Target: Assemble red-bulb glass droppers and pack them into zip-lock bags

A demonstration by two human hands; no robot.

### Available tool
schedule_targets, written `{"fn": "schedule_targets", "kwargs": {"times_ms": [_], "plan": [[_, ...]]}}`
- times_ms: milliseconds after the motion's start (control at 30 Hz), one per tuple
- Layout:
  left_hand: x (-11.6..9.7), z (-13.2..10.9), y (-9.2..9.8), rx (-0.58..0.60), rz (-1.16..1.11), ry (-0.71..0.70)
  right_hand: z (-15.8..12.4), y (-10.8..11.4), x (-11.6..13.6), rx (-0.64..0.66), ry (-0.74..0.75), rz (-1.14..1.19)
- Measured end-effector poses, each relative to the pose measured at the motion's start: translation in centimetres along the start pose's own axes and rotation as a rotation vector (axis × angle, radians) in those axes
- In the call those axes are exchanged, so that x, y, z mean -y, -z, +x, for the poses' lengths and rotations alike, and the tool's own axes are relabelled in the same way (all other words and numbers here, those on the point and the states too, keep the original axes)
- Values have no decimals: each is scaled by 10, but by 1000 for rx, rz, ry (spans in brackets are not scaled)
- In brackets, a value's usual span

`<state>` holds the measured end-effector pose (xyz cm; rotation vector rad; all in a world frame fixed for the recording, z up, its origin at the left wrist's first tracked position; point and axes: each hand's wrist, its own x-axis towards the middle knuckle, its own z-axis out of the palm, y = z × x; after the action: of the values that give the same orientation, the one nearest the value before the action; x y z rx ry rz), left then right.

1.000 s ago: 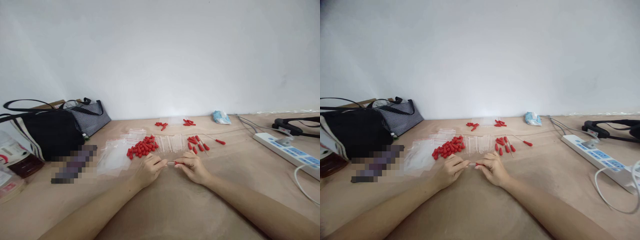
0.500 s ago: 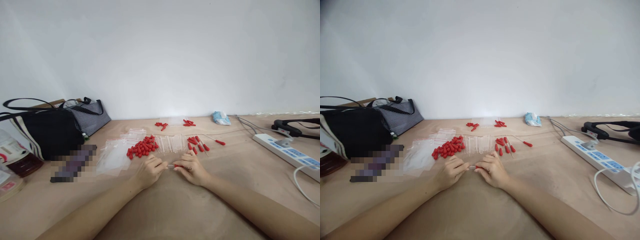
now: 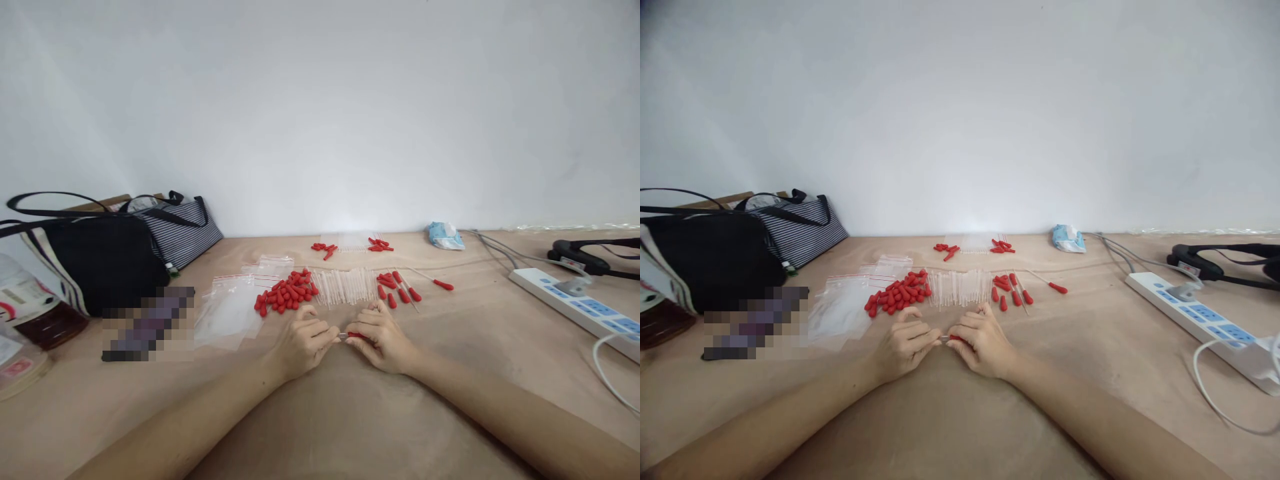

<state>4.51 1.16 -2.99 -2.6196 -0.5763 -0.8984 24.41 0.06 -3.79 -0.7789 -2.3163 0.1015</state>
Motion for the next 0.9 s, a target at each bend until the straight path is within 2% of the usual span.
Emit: {"fn": "schedule_targets", "kwargs": {"times_ms": [167,300,367,467,567,667,767,900], "plan": [[2,-1,-2,56,-48,81,3,3,2,15,-34,-101],[5,0,2,61,-29,278,3,19,-7,-77,-125,-275],[6,0,4,52,-7,383,-1,29,-22,-183,-275,-359],[6,-1,4,96,-2,442,-12,43,-52,-324,-634,-490],[7,-1,3,134,-1,448,-23,52,-76,-292,-939,-543],[7,-1,3,134,-6,442,-28,55,-86,-176,-1102,-506],[7,0,4,133,-8,441,-27,54,-85,-153,-1119,-509],[6,0,3,135,-8,437,-18,51,-72,-168,-948,-519]]}}
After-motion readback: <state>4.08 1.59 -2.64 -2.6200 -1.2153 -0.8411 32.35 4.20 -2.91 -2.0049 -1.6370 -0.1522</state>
